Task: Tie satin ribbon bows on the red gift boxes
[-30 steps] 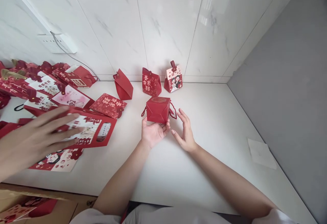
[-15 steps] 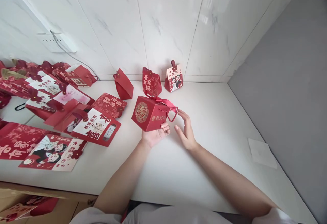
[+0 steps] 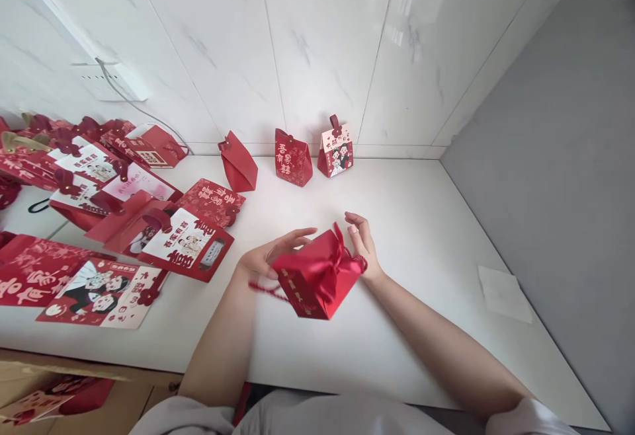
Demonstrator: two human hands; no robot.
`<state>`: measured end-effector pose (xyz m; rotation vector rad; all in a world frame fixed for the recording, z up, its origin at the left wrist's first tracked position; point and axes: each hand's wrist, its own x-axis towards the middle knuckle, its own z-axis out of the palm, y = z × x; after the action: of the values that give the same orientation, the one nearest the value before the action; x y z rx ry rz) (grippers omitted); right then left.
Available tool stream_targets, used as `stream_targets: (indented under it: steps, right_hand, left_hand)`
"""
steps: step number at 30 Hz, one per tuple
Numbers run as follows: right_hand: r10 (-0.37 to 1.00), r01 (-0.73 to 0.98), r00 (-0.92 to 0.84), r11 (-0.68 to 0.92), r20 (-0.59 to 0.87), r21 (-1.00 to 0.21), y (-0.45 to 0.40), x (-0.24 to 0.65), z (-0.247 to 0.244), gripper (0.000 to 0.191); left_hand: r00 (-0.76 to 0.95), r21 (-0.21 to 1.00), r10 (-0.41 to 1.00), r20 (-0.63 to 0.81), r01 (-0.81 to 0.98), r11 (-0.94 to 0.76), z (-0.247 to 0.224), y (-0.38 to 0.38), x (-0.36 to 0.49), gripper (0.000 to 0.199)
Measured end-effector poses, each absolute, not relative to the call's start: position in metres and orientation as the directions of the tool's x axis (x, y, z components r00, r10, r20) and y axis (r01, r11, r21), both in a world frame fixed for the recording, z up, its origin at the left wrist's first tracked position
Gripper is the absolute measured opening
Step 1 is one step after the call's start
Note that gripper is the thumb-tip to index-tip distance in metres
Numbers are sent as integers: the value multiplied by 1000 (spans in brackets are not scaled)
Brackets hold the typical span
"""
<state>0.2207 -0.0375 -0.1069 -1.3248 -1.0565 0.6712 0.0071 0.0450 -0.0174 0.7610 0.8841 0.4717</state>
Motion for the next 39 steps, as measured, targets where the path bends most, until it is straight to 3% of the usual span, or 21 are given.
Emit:
stream_targets:
  steps: [3,5,8,11,15,18,21,28,32,34,37,39]
  right_hand:
    - [859,17,492,153,141,-988,-30,227,-112,36]
    - [841,-88,535,158,87,-983,-26,230,-116,35]
    - [837,-137,544,166,66,-977,-24,233,-119,35]
    - [846,-111,527,166,83,-980,-25,232,-119,34]
    - [842,-99,532,168,90,-981,-26,231,-117,35]
    - [840,-89,534,168,95,-982,-25,231,-117,35]
    - [843,-81,529,166,99,-983,-26,232,-116,34]
    - [860,-103,503,159,86,-982,-28,235,-116,33]
    - [868,-108,489,151,80,-983,-29,236,-117,32]
    - [871,-108,486,148,78,-983,-29,236,-117,33]
    - [874,-102,480,142,76,-985,-29,237,-117,33]
    - [876,-98,476,140,77,-985,-28,237,-118,32]
  left_hand:
    - [805,895,488,-337,113,430,-9,55,-13,91]
    - [849,963,459,-261,196,186,-7,59,-27,100]
    - [774,939,565,-285,344,3,-7,60,-46,87]
    - [615,901,747,-254,432,-49,-1,50,-51,67]
    - [330,872,943,-42,472,-126,24,4,-20,42]
    - [407,907,907,111,333,-260,35,-45,20,46]
    - [454,944,883,121,221,-243,26,-79,50,60]
    - [427,865,904,18,446,-228,7,-63,38,71]
    - [287,917,945,-154,398,28,4,-57,9,48]
    - [230,852,956,-182,523,36,2,-62,-5,34]
    - [124,651,991,-49,756,-62,9,-73,-18,32]
    - [120,603,989,82,784,-145,21,-78,-17,33]
